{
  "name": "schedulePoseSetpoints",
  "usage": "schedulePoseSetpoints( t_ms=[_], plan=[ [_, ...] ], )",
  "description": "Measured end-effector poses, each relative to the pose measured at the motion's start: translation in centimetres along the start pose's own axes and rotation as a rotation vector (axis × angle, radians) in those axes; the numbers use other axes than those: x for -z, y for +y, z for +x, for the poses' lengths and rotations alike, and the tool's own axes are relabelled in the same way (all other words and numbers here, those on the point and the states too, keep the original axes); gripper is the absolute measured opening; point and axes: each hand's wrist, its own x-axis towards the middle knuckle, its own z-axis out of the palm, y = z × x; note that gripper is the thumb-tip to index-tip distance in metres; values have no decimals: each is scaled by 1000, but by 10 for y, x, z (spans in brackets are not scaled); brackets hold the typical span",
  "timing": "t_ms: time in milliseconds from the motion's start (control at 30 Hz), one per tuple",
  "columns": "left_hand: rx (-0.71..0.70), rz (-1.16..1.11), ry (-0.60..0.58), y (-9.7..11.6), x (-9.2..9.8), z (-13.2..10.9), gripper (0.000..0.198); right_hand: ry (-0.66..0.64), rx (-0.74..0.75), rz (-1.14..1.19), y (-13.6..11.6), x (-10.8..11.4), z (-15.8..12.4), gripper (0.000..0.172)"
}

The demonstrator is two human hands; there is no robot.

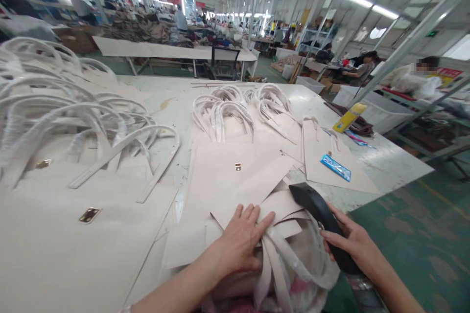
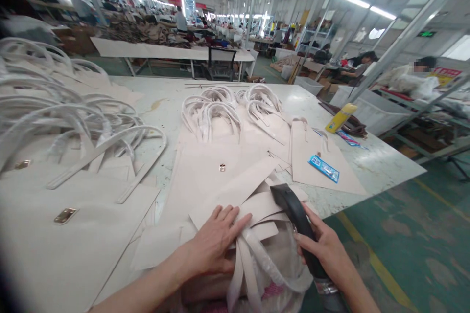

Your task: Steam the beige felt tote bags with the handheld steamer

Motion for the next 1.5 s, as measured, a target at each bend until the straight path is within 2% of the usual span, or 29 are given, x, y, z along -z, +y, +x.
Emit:
schedulePoseSetpoints(
  t_ms=[167, 300, 400, 467, 600, 767, 933, 1033, 1133, 1300, 1367, 1500],
  plan=[
    [100, 87, -19, 11, -14, 24, 68, 34, 52, -15, -16, 3, 6, 82],
    [77, 98, 17, 11, -22, 23, 61, -129, 87, -84, -32, -1, 30, 76],
    [3, 112, 23, 10, -24, 18, 64, -265, 41, -105, -37, -13, 58, 72],
    [-22, 127, 28, 9, -26, 17, 60, -313, 12, -106, -39, -20, 76, 69],
    [-32, 107, 49, 7, -27, 23, 55, -305, 60, -99, -52, -31, 102, 68],
    [119, 37, 100, -12, -35, 31, 67, -324, 126, -98, -72, -48, 132, 68],
    [132, 49, 51, -27, -45, 28, 58, -296, 132, -82, -69, -74, 173, 64],
    [132, 64, 19, -29, -33, 29, 49, -224, 180, -48, -65, -83, 187, 69],
    [128, 14, -30, -33, -10, 29, 33, -159, 220, -15, -64, -83, 184, 70],
    [174, -90, -80, -56, 19, 21, 23, -194, 143, 5, -59, -76, 168, 69],
    [219, -132, -59, -70, 25, 18, 22, -179, 105, 21, -55, -76, 172, 69],
    [267, -157, 51, -96, 31, 20, 21, -48, 114, 82, -50, -75, 194, 67]
  ],
)
